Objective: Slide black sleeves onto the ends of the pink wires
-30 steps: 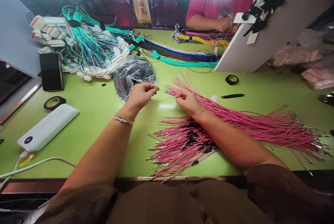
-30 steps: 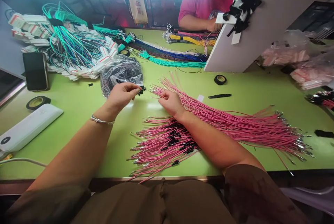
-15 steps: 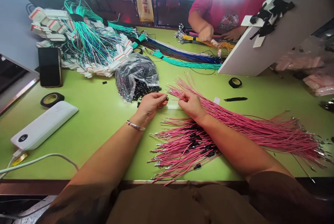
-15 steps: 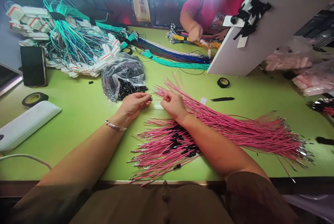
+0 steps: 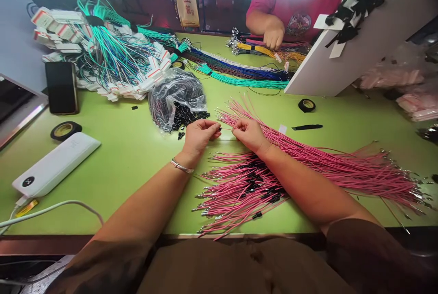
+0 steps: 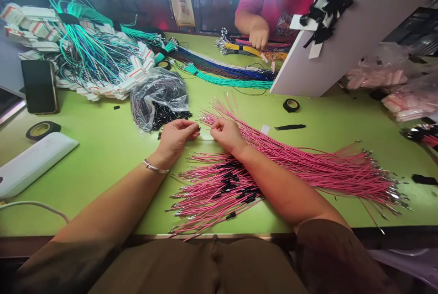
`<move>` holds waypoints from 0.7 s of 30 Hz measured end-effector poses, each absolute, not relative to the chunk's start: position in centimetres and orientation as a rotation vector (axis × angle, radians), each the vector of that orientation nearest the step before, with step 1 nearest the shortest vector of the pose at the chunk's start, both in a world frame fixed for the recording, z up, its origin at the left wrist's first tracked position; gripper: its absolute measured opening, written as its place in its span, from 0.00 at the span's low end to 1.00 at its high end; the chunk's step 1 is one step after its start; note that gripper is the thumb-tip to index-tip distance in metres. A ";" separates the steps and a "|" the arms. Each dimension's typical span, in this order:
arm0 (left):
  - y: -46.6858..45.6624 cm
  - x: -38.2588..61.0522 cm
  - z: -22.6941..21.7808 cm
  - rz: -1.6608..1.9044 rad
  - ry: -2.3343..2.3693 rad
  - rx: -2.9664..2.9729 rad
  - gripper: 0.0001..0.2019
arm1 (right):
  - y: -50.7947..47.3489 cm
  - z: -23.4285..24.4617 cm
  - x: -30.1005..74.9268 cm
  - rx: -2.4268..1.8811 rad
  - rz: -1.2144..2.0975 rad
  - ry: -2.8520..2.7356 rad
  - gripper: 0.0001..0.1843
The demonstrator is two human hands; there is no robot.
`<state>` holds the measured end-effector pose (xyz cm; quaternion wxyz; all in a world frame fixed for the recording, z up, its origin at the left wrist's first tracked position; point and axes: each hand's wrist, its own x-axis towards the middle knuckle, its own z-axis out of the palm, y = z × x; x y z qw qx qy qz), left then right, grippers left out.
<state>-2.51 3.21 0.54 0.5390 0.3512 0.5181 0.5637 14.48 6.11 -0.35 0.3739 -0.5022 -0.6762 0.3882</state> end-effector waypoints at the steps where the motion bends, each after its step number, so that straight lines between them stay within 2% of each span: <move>1: 3.1 -2.2 0.5 1.361 1.235 0.831 0.23 | 6.1 -0.3 14.5 -1.299 0.996 -1.726 0.04; 5: 2.9 -1.7 0.3 1.263 1.214 0.889 0.22 | 5.7 0.3 14.5 -1.301 1.009 -1.758 0.05; 10: 2.7 -1.9 0.0 1.078 1.156 0.980 0.19 | 5.8 1.7 14.8 -1.348 1.439 -1.713 0.08; 17: 2.8 -2.3 0.6 0.978 1.095 1.071 0.14 | 6.9 1.8 15.3 -1.330 1.204 -1.540 0.13; 21: 2.7 -2.3 0.8 1.023 1.267 1.191 0.08 | 6.6 1.9 15.2 -1.306 1.178 -1.797 0.13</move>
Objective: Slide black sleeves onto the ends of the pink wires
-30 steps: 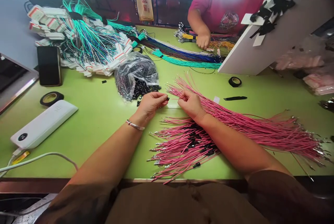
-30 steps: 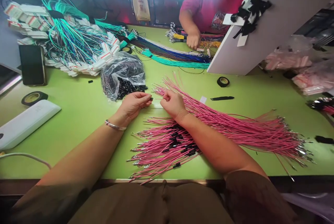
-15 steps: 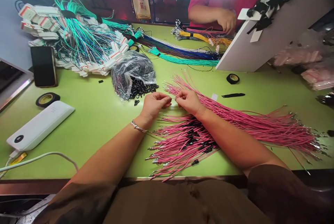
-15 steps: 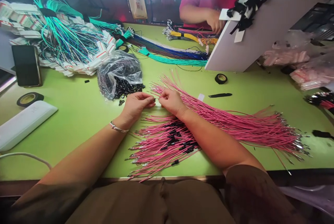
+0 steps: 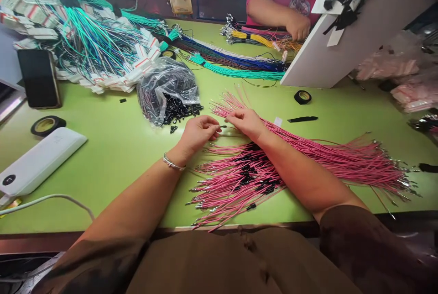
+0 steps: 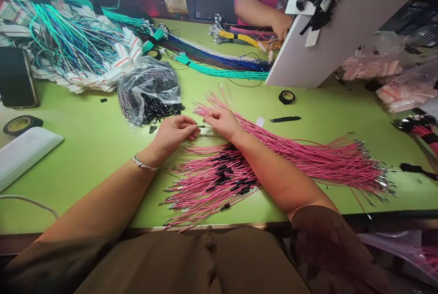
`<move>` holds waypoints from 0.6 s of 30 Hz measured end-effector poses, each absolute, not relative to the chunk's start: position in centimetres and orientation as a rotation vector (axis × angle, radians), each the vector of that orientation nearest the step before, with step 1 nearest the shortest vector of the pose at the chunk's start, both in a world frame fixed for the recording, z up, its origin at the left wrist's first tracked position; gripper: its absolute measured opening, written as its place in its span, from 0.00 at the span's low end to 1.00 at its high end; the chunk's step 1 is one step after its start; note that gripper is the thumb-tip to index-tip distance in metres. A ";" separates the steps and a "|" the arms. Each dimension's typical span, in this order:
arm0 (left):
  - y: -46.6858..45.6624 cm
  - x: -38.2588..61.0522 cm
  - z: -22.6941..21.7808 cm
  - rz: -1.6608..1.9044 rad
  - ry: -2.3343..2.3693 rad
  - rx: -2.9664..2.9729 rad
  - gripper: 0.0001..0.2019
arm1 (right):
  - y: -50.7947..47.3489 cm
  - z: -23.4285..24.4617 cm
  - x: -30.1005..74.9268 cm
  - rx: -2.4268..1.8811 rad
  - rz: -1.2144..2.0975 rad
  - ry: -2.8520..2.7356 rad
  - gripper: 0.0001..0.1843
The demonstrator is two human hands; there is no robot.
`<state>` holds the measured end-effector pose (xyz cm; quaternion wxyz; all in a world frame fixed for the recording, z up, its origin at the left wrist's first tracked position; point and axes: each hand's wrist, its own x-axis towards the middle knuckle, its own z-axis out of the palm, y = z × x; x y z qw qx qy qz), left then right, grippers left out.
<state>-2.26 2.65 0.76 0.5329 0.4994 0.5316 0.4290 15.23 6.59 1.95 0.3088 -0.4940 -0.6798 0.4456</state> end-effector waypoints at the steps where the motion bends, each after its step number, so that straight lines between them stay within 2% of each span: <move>1: 2.6 -2.2 0.7 1.046 1.293 1.203 0.08 | 6.4 2.0 15.2 -1.308 1.167 -1.905 0.13; 6: 2.9 -2.8 0.4 1.044 1.400 1.361 0.12 | 5.9 3.2 15.5 -1.384 0.900 -2.339 0.12; 10: 3.1 -3.7 1.2 0.820 1.521 1.594 0.08 | 6.5 5.4 17.3 -1.427 1.064 -2.660 0.06; 12: 3.0 -4.1 2.0 0.590 1.433 1.722 0.04 | 6.9 5.8 18.1 -1.406 1.202 -2.579 0.05; 14: 2.8 -4.6 3.0 0.433 1.274 1.827 0.02 | 7.1 5.4 18.1 -1.334 1.292 -2.315 0.09; 16: 2.7 -5.5 3.8 0.396 1.191 1.862 0.02 | 7.1 4.3 17.5 -1.244 1.360 -2.021 0.15; 18: 2.9 -6.7 4.2 0.486 1.314 1.816 0.03 | 6.9 3.1 16.4 -1.217 1.399 -1.812 0.17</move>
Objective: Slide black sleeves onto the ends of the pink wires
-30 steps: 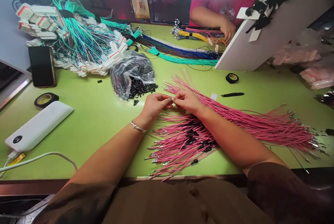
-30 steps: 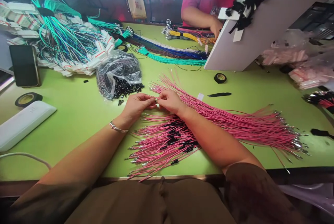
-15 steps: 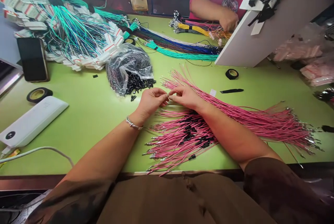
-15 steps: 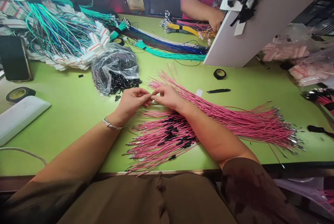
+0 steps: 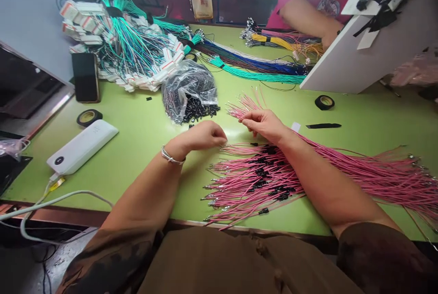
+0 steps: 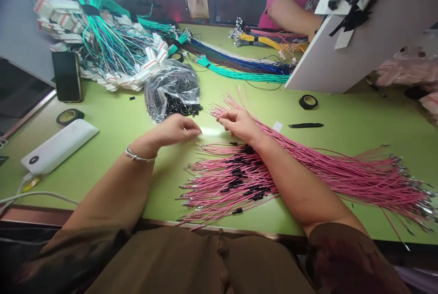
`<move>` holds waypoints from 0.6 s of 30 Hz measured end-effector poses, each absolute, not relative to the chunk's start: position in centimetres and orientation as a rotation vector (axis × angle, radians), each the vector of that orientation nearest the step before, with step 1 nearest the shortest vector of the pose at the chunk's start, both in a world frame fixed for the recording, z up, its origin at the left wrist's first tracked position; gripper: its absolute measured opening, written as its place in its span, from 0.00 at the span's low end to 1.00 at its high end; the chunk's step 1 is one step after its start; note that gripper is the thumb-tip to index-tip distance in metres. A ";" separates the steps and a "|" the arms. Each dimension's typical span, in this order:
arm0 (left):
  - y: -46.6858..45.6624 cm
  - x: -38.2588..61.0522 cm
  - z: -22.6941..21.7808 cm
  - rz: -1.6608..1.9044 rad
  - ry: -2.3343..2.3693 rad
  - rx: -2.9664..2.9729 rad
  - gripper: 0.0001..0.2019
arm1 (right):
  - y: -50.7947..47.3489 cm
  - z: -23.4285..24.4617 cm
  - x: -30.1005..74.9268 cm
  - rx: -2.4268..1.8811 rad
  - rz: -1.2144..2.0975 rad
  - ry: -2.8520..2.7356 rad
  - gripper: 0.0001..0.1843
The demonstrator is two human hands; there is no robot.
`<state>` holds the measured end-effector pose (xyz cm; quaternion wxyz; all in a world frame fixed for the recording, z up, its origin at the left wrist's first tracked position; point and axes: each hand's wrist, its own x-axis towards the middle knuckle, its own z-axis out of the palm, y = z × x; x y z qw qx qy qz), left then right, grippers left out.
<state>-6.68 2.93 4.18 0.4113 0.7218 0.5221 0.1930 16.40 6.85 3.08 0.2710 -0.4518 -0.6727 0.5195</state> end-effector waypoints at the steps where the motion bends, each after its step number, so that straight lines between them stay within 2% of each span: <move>1: 3.1 -7.3 4.2 0.580 1.446 1.772 0.04 | 6.7 2.6 15.9 -1.236 1.403 -1.746 0.17; 5: 4.2 -9.2 3.3 0.871 1.923 1.638 0.07 | 6.3 1.7 14.8 -1.313 1.338 -1.654 0.11; 9: 4.7 -9.9 2.4 0.785 2.053 1.766 0.01 | 6.2 1.7 14.7 -1.229 1.205 -1.662 0.06; 15: 4.8 -12.9 2.9 0.644 2.155 1.729 0.11 | 6.5 1.2 14.7 -1.231 1.163 -1.663 0.05; 18: 4.7 -13.1 2.4 0.533 2.102 1.843 0.11 | 6.6 0.9 14.6 -1.238 1.152 -1.651 0.05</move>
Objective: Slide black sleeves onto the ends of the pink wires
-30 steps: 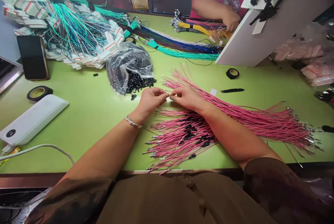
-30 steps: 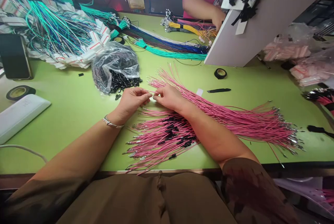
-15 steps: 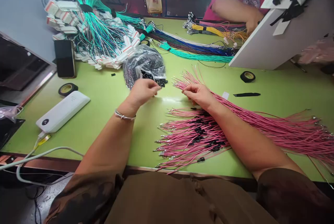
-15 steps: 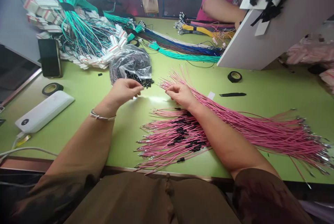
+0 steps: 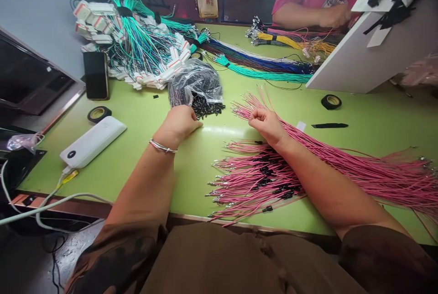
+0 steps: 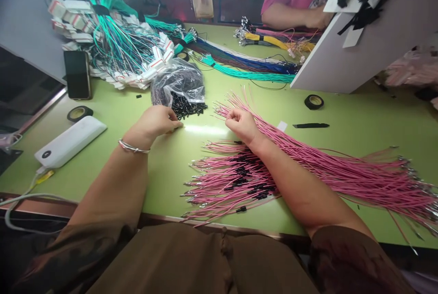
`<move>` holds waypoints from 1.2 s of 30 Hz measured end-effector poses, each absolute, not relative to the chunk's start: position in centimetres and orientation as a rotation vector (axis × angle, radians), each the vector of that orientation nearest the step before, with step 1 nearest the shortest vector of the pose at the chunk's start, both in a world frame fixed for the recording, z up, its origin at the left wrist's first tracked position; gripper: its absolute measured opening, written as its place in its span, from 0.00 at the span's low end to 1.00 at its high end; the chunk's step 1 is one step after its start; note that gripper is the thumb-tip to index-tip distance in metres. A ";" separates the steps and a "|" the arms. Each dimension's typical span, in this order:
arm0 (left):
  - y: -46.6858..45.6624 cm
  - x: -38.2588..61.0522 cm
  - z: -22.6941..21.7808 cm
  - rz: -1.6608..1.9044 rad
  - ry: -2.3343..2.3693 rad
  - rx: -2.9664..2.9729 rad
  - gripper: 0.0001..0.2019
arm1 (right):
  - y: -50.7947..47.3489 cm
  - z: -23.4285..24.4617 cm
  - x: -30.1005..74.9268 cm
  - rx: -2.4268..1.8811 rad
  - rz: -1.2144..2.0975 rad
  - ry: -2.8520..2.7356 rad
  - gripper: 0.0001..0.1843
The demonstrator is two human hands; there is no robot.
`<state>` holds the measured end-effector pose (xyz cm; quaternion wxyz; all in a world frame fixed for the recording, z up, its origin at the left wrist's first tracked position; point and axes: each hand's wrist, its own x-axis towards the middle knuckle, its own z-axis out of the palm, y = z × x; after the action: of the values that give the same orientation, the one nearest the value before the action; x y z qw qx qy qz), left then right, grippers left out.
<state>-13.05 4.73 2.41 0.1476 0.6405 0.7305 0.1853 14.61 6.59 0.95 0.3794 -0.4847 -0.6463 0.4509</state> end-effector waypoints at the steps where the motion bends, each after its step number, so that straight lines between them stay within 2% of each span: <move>1: 4.7 -12.7 2.2 0.526 2.082 1.905 0.10 | 6.6 1.0 14.6 -1.244 1.158 -1.651 0.05; 4: 4.7 -10.7 1.8 0.511 1.946 2.028 0.05 | 6.4 1.2 14.6 -1.226 1.170 -1.677 0.06; 11: 4.4 -7.9 1.9 0.508 1.678 2.178 0.10 | 5.9 1.5 14.6 -1.277 1.188 -1.751 0.08; 14: 4.5 -8.0 1.3 0.600 1.638 2.083 0.15 | 6.0 1.3 14.6 -1.337 1.139 -1.805 0.07; 23: 4.1 -6.8 1.1 1.074 1.601 1.635 0.10 | 6.1 1.3 14.7 -1.274 1.130 -1.745 0.06; 36: 3.5 -5.1 1.3 1.053 1.298 1.474 0.11 | 6.2 0.2 15.0 -1.322 0.899 -1.879 0.09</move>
<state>-5.10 3.49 1.34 0.4408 0.5937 0.5229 0.4240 15.04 6.18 0.18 0.3310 -0.5055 -0.7187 0.3440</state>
